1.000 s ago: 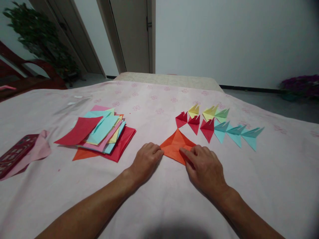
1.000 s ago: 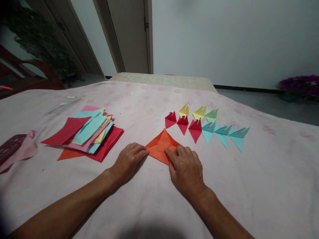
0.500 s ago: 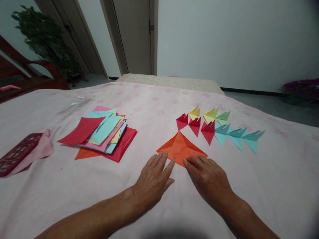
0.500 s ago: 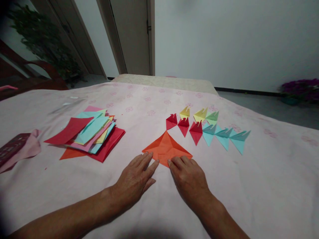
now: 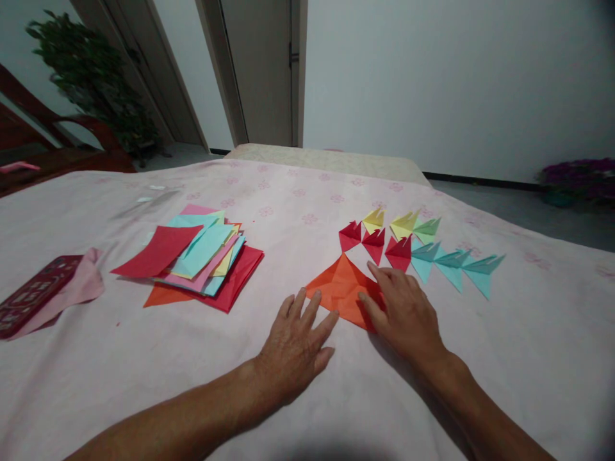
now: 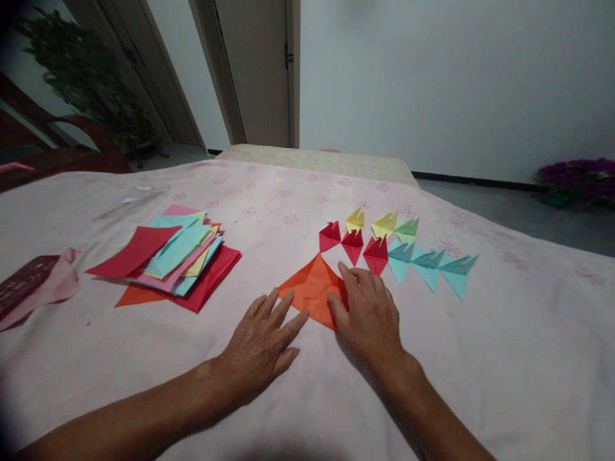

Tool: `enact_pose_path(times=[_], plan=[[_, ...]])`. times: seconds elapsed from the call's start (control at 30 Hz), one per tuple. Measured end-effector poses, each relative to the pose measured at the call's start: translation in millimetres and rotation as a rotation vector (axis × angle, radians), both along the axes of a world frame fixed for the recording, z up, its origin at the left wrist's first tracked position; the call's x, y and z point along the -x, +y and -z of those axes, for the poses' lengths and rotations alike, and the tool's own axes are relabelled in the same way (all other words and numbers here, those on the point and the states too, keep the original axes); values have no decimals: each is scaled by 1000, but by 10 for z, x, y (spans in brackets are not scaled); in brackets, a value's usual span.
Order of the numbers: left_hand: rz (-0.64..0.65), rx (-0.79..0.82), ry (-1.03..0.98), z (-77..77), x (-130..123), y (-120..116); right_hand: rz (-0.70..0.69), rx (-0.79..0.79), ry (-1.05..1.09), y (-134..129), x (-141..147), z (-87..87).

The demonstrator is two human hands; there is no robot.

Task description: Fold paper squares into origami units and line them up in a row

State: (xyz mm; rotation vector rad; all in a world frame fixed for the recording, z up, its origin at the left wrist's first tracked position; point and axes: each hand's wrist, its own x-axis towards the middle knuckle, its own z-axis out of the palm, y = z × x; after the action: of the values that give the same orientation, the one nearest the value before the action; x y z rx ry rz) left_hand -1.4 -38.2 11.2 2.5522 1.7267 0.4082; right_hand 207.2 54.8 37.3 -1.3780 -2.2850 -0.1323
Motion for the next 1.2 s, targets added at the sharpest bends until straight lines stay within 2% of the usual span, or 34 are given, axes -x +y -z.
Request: enact_pose_path(times=[0.1,0.27,0.37,0.43,0.57,0.67,0.87,1.0,1.2], plan=[[26,11,-9,-24,29,43,49,183,0,65,7,45],[137,3,-21,-94,49,107,100,486,54,-83,-198,69],[161,14,-22,-114,24,111,38,613,104,-103,-376,55],[162,16,-14,-109,8,115,18,656,172,-16,-438,55],[156,3,-19,-75,5,131,26,735,505,258,-329,65],[147,18,-24,-59,19,136,14,790,624,365,-133,62],[126,60,-23,-91,27,143,-84,785,591,305,22,116],[111,75,-26,-142,35,163,-155,653,558,275,-13,156],[101,90,-36,-149,69,206,-440,578,497,328,-67,82]])
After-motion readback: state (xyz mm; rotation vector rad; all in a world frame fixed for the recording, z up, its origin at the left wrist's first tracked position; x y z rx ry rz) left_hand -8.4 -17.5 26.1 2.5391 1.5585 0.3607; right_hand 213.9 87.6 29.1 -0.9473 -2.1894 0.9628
